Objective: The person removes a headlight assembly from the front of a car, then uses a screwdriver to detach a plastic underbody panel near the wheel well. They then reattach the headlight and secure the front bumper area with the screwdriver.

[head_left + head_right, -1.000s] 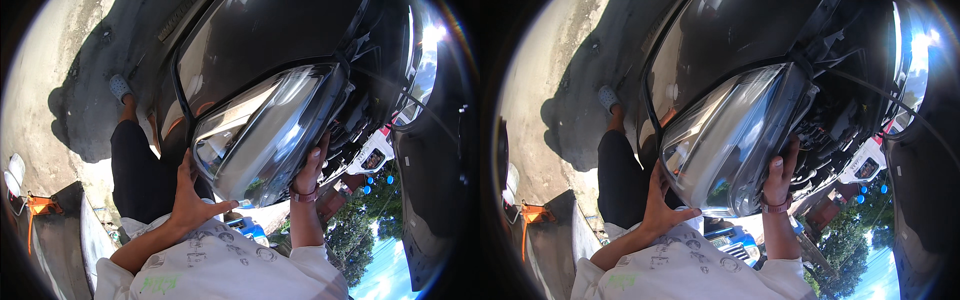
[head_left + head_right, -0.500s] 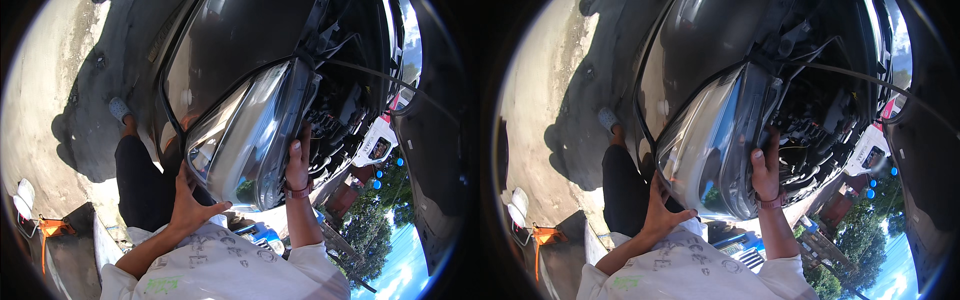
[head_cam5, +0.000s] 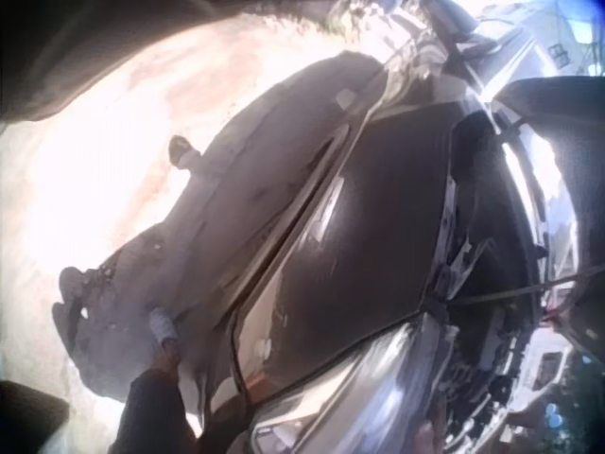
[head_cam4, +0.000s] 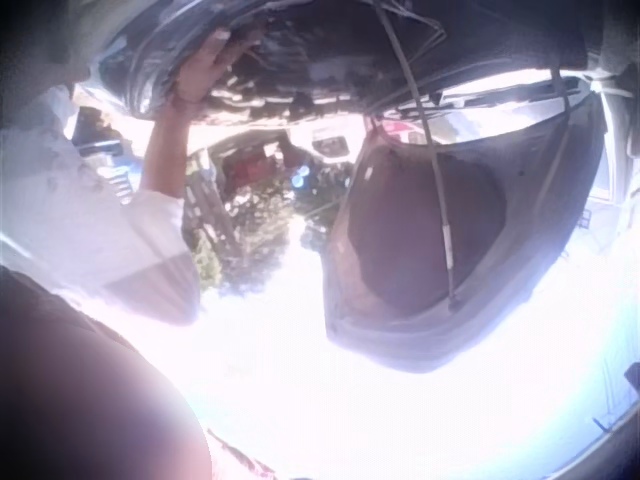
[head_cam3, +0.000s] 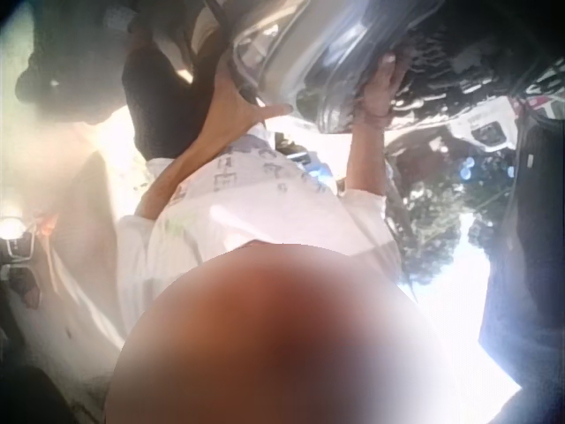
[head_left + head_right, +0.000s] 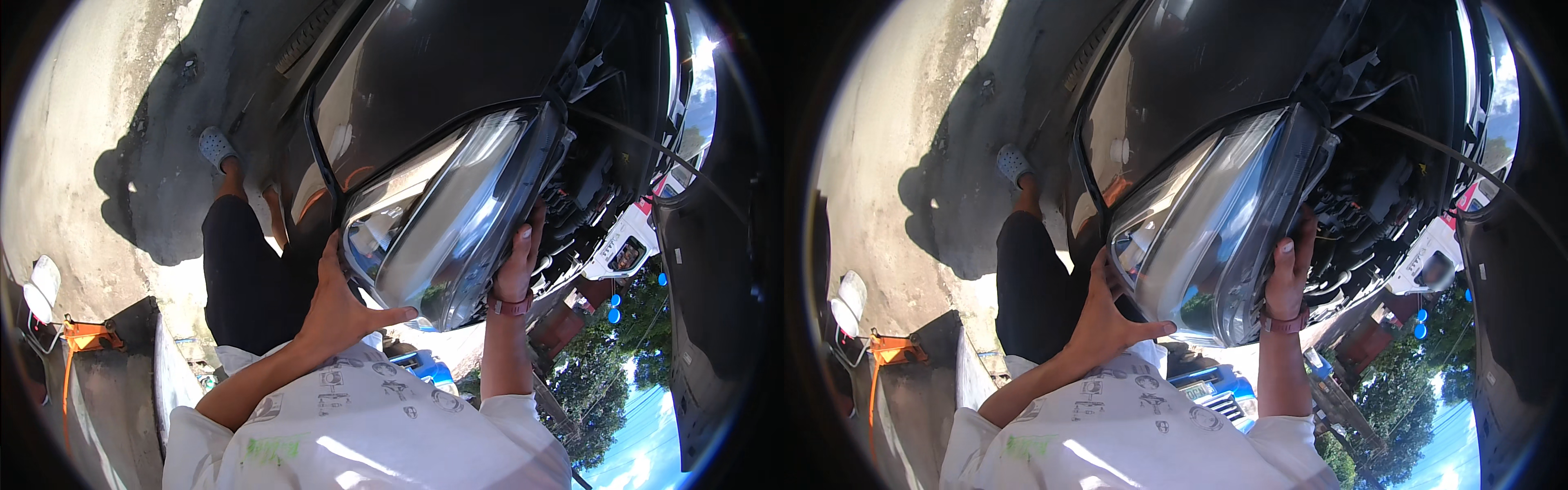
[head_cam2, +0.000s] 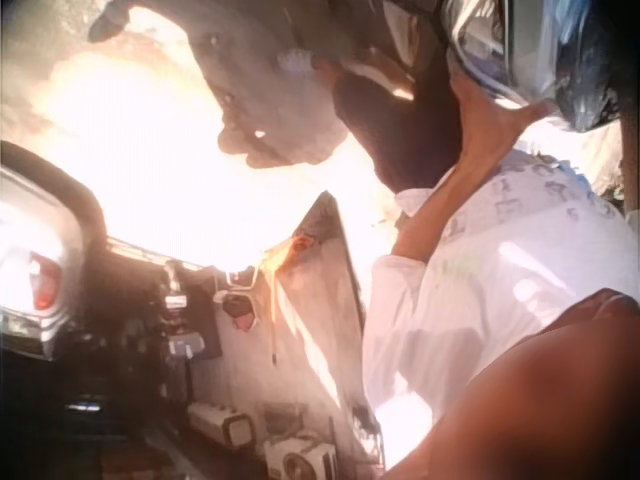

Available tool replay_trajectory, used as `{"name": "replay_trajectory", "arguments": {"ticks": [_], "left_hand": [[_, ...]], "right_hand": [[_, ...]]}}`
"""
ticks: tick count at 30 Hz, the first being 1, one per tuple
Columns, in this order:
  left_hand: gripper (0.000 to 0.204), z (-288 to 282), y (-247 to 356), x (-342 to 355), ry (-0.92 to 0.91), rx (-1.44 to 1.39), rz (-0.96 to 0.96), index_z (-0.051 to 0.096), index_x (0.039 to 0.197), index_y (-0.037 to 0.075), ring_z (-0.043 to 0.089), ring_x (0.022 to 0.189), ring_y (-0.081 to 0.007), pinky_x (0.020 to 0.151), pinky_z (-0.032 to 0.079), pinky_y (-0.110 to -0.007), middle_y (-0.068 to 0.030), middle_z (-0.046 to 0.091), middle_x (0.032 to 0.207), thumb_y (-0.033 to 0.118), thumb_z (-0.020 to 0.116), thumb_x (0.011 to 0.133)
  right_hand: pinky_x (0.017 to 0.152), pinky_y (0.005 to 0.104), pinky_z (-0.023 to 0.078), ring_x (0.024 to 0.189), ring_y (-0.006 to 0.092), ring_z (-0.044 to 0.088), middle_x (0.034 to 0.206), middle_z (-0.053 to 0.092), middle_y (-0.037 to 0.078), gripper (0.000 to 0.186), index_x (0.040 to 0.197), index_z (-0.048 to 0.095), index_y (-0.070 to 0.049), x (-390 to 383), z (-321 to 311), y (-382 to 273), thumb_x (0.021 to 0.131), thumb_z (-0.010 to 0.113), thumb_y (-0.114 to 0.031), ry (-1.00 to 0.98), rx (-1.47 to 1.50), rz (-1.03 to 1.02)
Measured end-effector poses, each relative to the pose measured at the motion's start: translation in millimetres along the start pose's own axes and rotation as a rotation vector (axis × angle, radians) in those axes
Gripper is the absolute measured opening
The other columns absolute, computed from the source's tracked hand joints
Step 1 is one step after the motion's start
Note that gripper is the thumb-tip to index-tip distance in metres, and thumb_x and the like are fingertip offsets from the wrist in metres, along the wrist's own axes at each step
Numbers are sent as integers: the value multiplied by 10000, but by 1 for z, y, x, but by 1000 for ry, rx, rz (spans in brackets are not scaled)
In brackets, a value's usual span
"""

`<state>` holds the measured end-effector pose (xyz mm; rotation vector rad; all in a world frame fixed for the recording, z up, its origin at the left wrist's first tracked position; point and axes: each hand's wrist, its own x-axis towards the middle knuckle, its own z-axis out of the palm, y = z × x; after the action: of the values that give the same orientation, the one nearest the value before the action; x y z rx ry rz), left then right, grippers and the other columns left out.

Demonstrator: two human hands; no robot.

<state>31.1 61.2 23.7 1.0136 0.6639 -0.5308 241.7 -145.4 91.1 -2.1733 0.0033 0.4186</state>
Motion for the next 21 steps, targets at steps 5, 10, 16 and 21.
{"name": "replay_trajectory", "arguments": {"ticks": [5, 10, 16, 21], "left_hand": [[1658, -1, 0, -5, 16, -10, 16, -1, 1695, -133, 402, 1581, -476, 1342, 333, -506, -382, 280, 1669, 566, 1079, 650], [1638, -1, 1, -4, 44, -2, 19, 41, 1689, -144, 450, 1549, -473, 1324, 367, -489, -387, 312, 1651, 566, 1084, 643], [1630, -1, 7, -5, 15, -13, -28, -2, 1692, -117, 458, 1553, -447, 1335, 357, -508, -375, 351, 1639, 505, 1094, 660], [1621, -2, 9, -1, 11, -20, -20, 9, 1698, -110, 454, 1559, -444, 1340, 349, -521, -368, 347, 1652, 482, 1098, 654]], "right_hand": [[1212, 467, 392, 1435, 289, 486, 1600, 470, 177, 1051, 1701, 315, 10, 1, -4, 2, 1041, 595, -759, -14, -90, -9], [1213, 466, 387, 1444, 293, 472, 1618, 446, 178, 1088, 1721, 269, -14, 4, -1, -6, 1027, 610, -779, -105, -27, 27], [1223, 453, 381, 1463, 280, 451, 1648, 414, 179, 1093, 1730, 215, -33, 4, 2, -9, 1035, 614, -777, -166, -15, 23], [1235, 404, 367, 1406, 230, 514, 1582, 507, 142, 866, 1688, 302, -24, 13, -1, -13, 1129, 581, -625, -253, -34, -70]]}}
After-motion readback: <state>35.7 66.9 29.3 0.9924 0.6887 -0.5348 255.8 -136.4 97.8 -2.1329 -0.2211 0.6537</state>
